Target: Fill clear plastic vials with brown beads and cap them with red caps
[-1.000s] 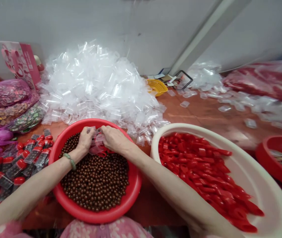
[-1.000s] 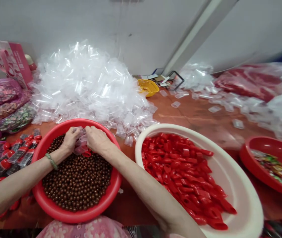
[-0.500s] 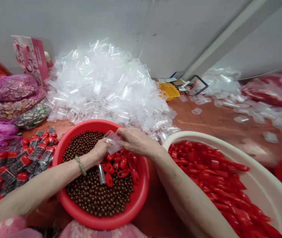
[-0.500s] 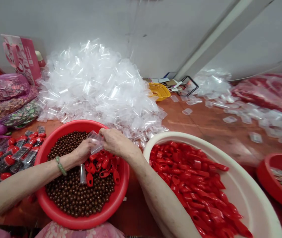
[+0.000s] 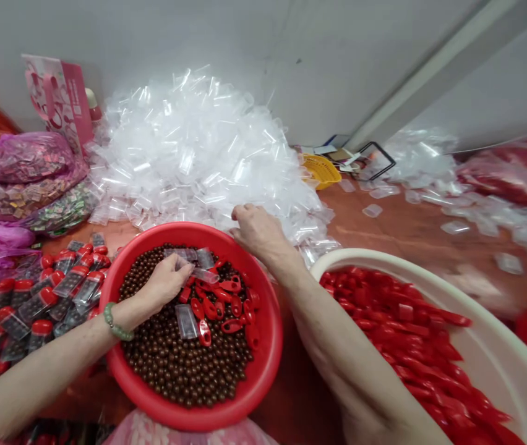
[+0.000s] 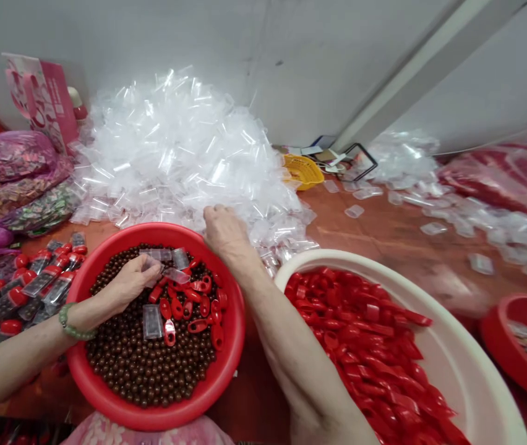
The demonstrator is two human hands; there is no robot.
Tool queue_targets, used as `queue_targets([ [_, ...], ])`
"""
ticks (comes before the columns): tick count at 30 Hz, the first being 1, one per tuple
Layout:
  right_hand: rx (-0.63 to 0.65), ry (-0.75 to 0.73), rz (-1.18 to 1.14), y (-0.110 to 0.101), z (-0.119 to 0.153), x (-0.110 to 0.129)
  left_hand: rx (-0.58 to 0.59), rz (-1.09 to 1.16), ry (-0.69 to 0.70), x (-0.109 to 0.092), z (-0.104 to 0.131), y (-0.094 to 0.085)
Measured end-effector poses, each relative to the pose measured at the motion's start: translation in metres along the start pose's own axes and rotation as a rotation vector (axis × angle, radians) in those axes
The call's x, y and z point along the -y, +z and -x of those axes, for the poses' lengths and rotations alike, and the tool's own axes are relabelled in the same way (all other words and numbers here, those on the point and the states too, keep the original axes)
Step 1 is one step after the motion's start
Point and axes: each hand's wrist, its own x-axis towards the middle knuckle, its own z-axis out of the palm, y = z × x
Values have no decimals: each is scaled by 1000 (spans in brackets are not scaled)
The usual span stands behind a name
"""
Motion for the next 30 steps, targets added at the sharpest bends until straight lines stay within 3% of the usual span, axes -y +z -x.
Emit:
queue_targets([
  [6,23,43,98,29,-26,-20,97,287,45,-8,15,-11],
  [14,71,-13,139,51,-33,-28,72,434,70,-2,26,-22],
  [18,37,-22,138,41,-25,-33,70,481,60,0,30,-28],
  [22,-20,-54,113,13,0,-30,32,467,124,4,32,-35],
  [26,-40,-248,16,-7,25,-8,108,497,119,12,30,-38],
  [30,-35,-288,34,-1,40,22,156,588,101,11,33,-40],
])
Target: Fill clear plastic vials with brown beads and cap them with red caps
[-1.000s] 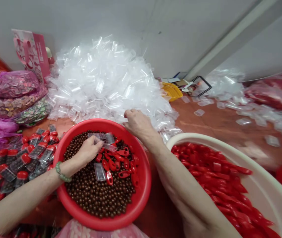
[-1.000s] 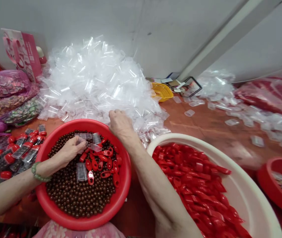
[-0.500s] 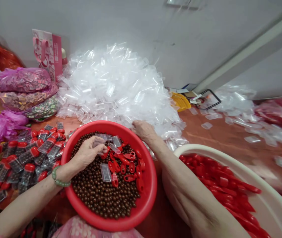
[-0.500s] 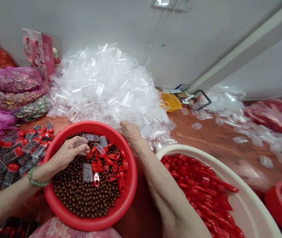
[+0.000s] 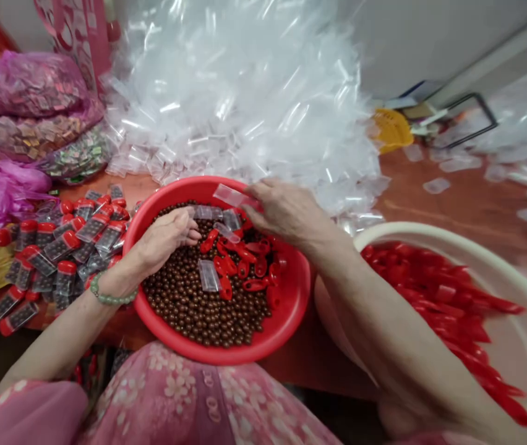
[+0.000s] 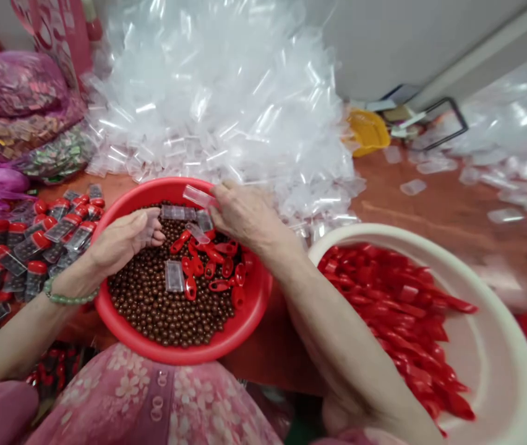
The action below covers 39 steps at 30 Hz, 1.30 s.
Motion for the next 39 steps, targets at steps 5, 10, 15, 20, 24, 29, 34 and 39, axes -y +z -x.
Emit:
queue_targets([
  [5,101,-326,-264,10,23,31,-40,-42,6,-10,14,-2],
  [10,264,-469,-271,18,48,52,-42,-133,37,-10,21,-9],
  [15,279,-439,-364,14,44,43,17,-463,79,-7,18,-15],
  [20,-12,-188,-346,8,20,21,77,-901,147,-4,21,-17],
  [24,6,-208,-200,25,12,35,42,-1034,199,-1,26,-17],
  [29,199,-409,-33,46,13,51,-15,-998,168,3,29,-21],
  [34,246,-332,57,44,20,29,72,-852,192,9,29,-25],
  [39,162,-277,-131,29,28,28,90,-623,215,10,31,-20],
])
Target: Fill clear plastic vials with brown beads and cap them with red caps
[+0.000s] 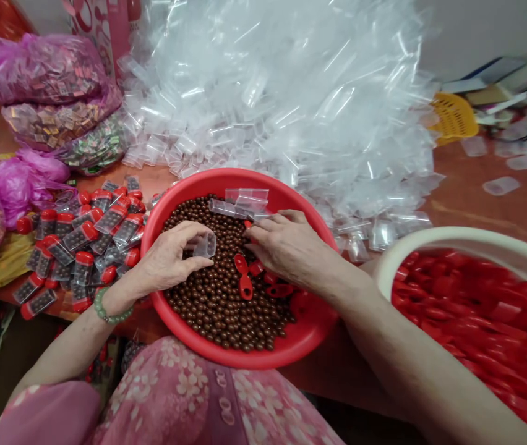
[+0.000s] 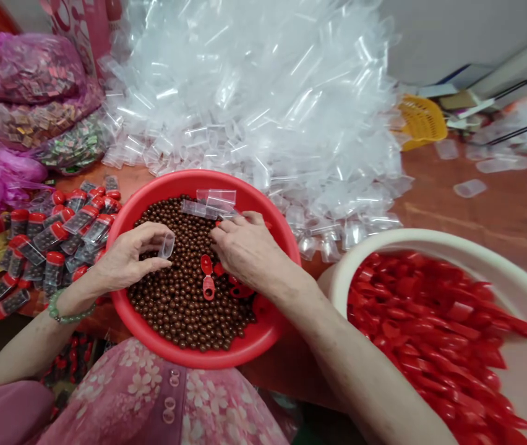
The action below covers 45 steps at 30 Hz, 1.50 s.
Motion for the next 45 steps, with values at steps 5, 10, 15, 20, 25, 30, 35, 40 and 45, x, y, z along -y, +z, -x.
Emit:
queue_targets([
  [5,-190,-144,-768,-2,-6,28,-108,218,-113,-12,1,5],
  [10,-323,-119,-866,13,-14,43,-154,351,-183,-16,5,5],
  [15,-397,-172,-743,14,-15,49,-218,172,-92,-12,7,5],
  [20,-251,-234,-545,10,-24,36,-242,-61,-31,-10,15,6],
  [25,3,-186,40,1,-44,26,-424,-86,12,-3,21,5],
  [30,236,-203,284,1,-61,43,-462,-89,0,-1,18,6],
  [35,313,-313,111,12,-65,53,-440,-117,-21,-2,14,5],
  [40,310,-342,-400,15,-62,40,-433,43,-56,-1,15,5],
  [45,288,-222,-934,14,-54,28,-378,226,-32,-1,15,-1],
])
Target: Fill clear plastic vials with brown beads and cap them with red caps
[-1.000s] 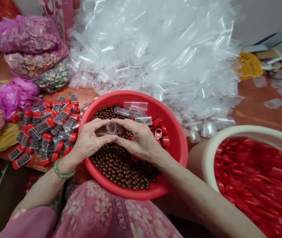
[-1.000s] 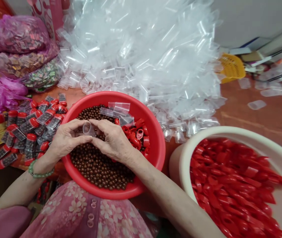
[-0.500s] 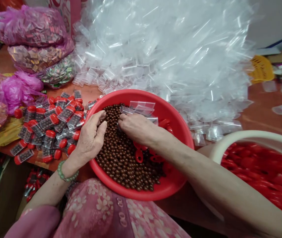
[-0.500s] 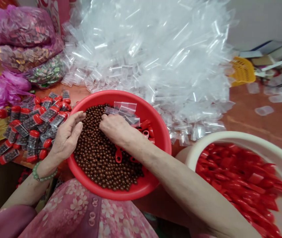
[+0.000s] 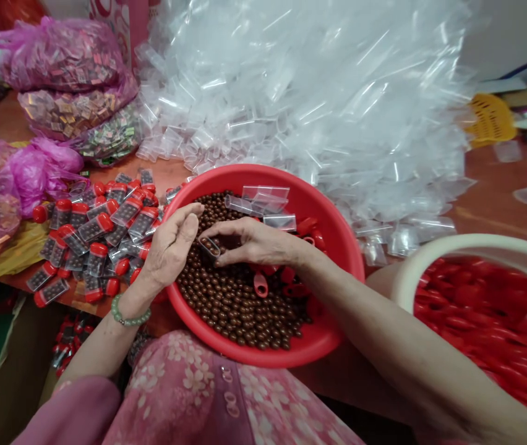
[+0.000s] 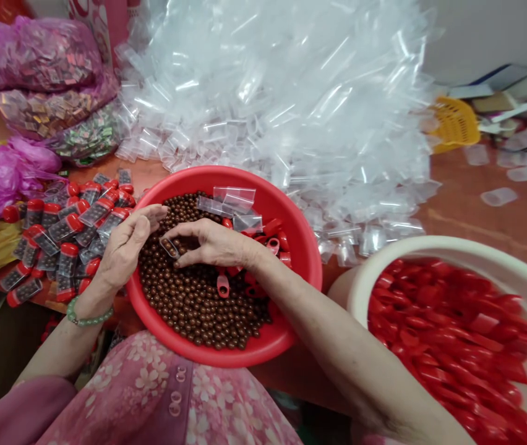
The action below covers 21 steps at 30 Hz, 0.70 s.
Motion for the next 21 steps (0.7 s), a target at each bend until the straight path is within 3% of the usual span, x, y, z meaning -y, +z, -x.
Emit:
queue_targets([
  [8,-54,-20,-298,-4,13,9,502,203,-154,0,0,-6],
  [13,-77,-53,-306,-3,21,18,442,142,-96,1,5,3],
  [17,-50,-79,-337,0,23,22,402,153,-126,0,7,6],
  [21,-117,-49,-350,3,25,25,375,168,-99,-1,6,8],
])
